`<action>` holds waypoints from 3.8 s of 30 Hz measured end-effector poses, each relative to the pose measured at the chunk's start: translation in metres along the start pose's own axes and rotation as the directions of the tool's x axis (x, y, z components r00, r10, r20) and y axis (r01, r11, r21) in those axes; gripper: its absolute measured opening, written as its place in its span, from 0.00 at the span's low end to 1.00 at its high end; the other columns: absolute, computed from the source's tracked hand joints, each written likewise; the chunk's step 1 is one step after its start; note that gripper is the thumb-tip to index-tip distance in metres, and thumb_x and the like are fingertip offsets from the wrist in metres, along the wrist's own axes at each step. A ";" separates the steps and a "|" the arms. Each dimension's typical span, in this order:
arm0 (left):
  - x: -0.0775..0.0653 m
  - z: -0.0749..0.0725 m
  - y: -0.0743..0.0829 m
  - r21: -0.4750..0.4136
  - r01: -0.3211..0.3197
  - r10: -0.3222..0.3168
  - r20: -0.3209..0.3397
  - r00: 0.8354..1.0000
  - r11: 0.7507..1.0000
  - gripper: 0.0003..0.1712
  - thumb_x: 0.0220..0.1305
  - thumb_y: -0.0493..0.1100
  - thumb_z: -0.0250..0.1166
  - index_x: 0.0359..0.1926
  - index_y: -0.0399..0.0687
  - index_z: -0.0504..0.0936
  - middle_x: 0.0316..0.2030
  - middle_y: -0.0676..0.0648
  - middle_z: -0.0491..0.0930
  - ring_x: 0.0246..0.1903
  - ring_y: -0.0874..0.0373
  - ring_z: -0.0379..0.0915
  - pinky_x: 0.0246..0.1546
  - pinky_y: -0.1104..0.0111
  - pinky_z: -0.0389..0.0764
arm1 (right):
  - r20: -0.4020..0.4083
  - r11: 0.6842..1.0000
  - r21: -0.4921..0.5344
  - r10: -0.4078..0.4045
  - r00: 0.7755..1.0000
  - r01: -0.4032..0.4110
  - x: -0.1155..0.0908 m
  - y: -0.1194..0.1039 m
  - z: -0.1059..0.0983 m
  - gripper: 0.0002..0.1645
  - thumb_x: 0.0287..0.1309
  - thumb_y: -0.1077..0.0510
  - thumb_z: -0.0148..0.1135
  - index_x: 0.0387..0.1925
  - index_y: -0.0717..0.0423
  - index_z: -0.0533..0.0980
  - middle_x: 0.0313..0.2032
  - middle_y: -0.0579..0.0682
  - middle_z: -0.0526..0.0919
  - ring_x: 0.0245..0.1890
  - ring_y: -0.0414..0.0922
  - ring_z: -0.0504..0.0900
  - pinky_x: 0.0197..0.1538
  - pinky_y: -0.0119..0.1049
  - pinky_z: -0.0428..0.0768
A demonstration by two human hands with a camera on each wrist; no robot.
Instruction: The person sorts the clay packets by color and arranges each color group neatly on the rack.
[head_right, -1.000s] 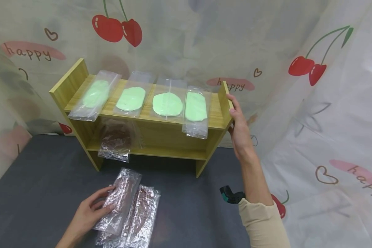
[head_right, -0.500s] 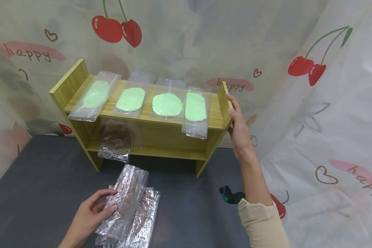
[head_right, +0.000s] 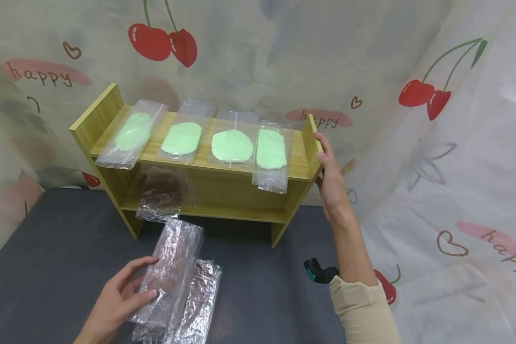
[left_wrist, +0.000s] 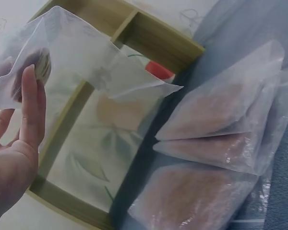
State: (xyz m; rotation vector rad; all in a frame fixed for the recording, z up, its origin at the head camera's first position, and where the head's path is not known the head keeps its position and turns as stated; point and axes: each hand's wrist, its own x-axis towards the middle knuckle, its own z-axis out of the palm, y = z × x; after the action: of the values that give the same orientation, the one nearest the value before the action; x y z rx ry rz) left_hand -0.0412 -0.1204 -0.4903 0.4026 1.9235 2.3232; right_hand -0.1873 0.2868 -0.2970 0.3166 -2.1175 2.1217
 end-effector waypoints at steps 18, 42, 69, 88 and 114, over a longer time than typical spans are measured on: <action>0.019 -0.009 0.048 0.002 -0.152 0.150 -0.165 0.975 0.988 0.38 0.58 0.17 0.62 0.69 0.34 0.64 0.64 0.42 0.64 0.43 0.55 0.82 0.32 0.68 0.83 | 0.004 1.000 -0.007 -0.003 1.000 0.003 0.000 0.000 0.000 0.28 0.76 0.49 0.34 0.74 0.39 0.57 0.65 0.51 0.59 0.57 0.47 0.63 0.58 0.48 0.59; 0.064 0.013 0.059 0.094 -0.142 0.157 -0.177 0.972 0.985 0.36 0.60 0.24 0.67 0.69 0.41 0.68 0.65 0.45 0.64 0.42 0.56 0.82 0.26 0.70 0.81 | -0.007 1.000 -0.011 -0.005 1.000 0.005 0.000 0.002 -0.003 0.29 0.75 0.49 0.35 0.74 0.39 0.58 0.63 0.52 0.60 0.56 0.47 0.64 0.58 0.48 0.59; 0.118 0.072 0.002 0.208 -0.022 0.097 -0.359 0.928 0.978 0.37 0.53 0.36 0.77 0.63 0.58 0.75 0.61 0.47 0.74 0.45 0.40 0.81 0.31 0.66 0.84 | -0.010 1.000 -0.020 -0.018 1.000 0.018 0.003 0.004 0.000 0.30 0.74 0.50 0.33 0.74 0.39 0.57 0.63 0.52 0.60 0.57 0.48 0.63 0.57 0.48 0.59; 0.137 0.087 -0.012 0.549 -0.056 0.324 -0.406 0.855 0.834 0.35 0.45 0.37 0.81 0.58 0.44 0.81 0.48 0.42 0.79 0.31 0.50 0.83 0.30 0.64 0.83 | -0.013 1.000 -0.015 -0.023 1.000 0.023 0.003 0.005 0.000 0.30 0.73 0.49 0.34 0.74 0.38 0.58 0.61 0.52 0.61 0.56 0.47 0.63 0.58 0.48 0.59; 0.160 0.093 -0.010 0.781 -0.033 0.516 -0.380 0.768 0.624 0.10 0.48 0.38 0.77 0.34 0.49 0.87 0.35 0.47 0.80 0.26 0.52 0.73 0.25 0.55 0.74 | -0.022 1.000 -0.003 -0.022 1.000 0.022 0.002 0.005 0.001 0.29 0.74 0.48 0.34 0.74 0.38 0.58 0.61 0.52 0.62 0.56 0.47 0.64 0.58 0.48 0.59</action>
State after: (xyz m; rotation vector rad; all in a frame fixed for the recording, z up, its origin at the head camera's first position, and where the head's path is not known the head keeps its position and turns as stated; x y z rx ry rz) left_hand -0.1713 0.0088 -0.4618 0.0214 3.3621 1.7721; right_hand -0.1908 0.2861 -0.3017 0.3131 -2.0950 2.1004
